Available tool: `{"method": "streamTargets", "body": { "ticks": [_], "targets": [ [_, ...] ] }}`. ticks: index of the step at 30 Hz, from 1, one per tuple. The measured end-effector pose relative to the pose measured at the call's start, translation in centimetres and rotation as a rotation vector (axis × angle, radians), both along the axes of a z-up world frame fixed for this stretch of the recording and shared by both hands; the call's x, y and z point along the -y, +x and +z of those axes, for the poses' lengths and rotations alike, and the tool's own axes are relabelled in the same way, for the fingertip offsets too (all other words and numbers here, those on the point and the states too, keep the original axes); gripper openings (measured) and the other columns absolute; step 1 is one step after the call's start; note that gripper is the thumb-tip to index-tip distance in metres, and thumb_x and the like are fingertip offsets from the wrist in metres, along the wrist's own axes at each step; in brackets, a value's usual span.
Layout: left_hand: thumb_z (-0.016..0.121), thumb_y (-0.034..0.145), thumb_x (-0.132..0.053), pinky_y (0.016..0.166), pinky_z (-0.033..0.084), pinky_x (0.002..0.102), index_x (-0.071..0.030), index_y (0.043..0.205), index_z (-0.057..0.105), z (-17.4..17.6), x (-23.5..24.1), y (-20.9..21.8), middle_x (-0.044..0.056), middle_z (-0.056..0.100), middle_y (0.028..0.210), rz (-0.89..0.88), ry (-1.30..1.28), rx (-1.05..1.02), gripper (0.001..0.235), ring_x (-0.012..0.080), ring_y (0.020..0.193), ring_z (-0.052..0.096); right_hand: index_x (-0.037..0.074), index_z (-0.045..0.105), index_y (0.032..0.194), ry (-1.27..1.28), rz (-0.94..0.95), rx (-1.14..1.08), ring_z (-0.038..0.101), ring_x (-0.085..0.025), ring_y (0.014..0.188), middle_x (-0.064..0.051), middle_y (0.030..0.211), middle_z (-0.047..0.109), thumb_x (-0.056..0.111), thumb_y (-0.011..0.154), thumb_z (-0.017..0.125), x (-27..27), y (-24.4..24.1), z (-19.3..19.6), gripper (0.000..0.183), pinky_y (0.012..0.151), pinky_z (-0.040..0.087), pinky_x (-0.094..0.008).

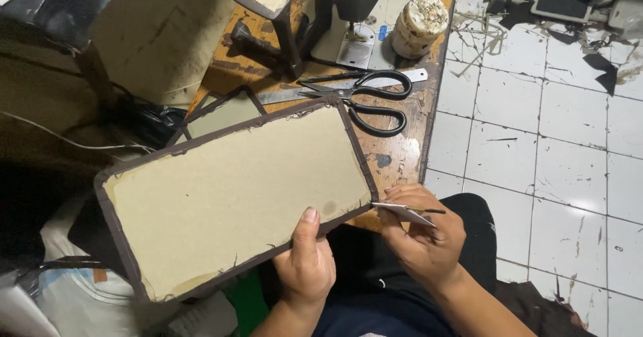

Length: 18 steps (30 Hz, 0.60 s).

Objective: Finish the edges of a leather panel by smoothing the folds with a scraper and trimming with scissors

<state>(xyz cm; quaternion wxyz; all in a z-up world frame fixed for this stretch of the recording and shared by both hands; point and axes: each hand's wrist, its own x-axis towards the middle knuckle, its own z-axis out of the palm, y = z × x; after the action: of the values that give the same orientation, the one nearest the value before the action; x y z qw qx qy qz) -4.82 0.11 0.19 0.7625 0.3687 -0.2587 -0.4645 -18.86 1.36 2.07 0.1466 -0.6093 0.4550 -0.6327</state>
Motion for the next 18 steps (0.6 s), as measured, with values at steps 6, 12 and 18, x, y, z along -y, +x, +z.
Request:
{"method": "streamTargets", "body": {
  "ticks": [6, 12, 18],
  "targets": [
    [0.065, 0.092, -0.009, 0.122, 0.042, 0.043, 0.006, 0.138, 0.054, -0.5, -0.7, -0.4, 0.022, 0.052, 0.151, 0.020, 0.003, 0.274, 0.050, 0.0303, 0.139, 0.053, -0.003, 0.063, 0.086, -0.078, -0.083, 0.065, 0.072, -0.028, 0.082, -0.019, 0.085, 0.070, -0.010, 0.081, 0.076, 0.3, 1.5, -0.7, 0.015, 0.084, 0.062, -0.043],
    [0.070, 0.091, -0.010, 0.116, 0.049, 0.041, 0.006, 0.123, 0.064, -1.4, -0.9, -1.2, 0.022, 0.063, 0.137, 0.133, 0.017, 0.429, 0.036, 0.0268, 0.125, 0.063, -0.005, 0.066, 0.091, 0.005, -0.191, 0.057, 0.071, -0.026, 0.082, -0.018, 0.087, 0.070, -0.009, 0.085, 0.074, 0.2, 2.1, 0.3, 0.010, 0.080, 0.059, -0.034],
    [0.066, 0.094, -0.008, 0.115, 0.049, 0.043, 0.008, 0.122, 0.064, -1.4, -0.9, -1.6, 0.025, 0.064, 0.135, 0.121, -0.008, 0.371, 0.032, 0.0293, 0.124, 0.064, -0.002, 0.067, 0.087, -0.031, -0.104, 0.013, 0.070, -0.024, 0.077, -0.013, 0.084, 0.071, -0.006, 0.084, 0.073, -0.2, 2.6, -0.2, 0.008, 0.081, 0.061, -0.039]
  ]
}}
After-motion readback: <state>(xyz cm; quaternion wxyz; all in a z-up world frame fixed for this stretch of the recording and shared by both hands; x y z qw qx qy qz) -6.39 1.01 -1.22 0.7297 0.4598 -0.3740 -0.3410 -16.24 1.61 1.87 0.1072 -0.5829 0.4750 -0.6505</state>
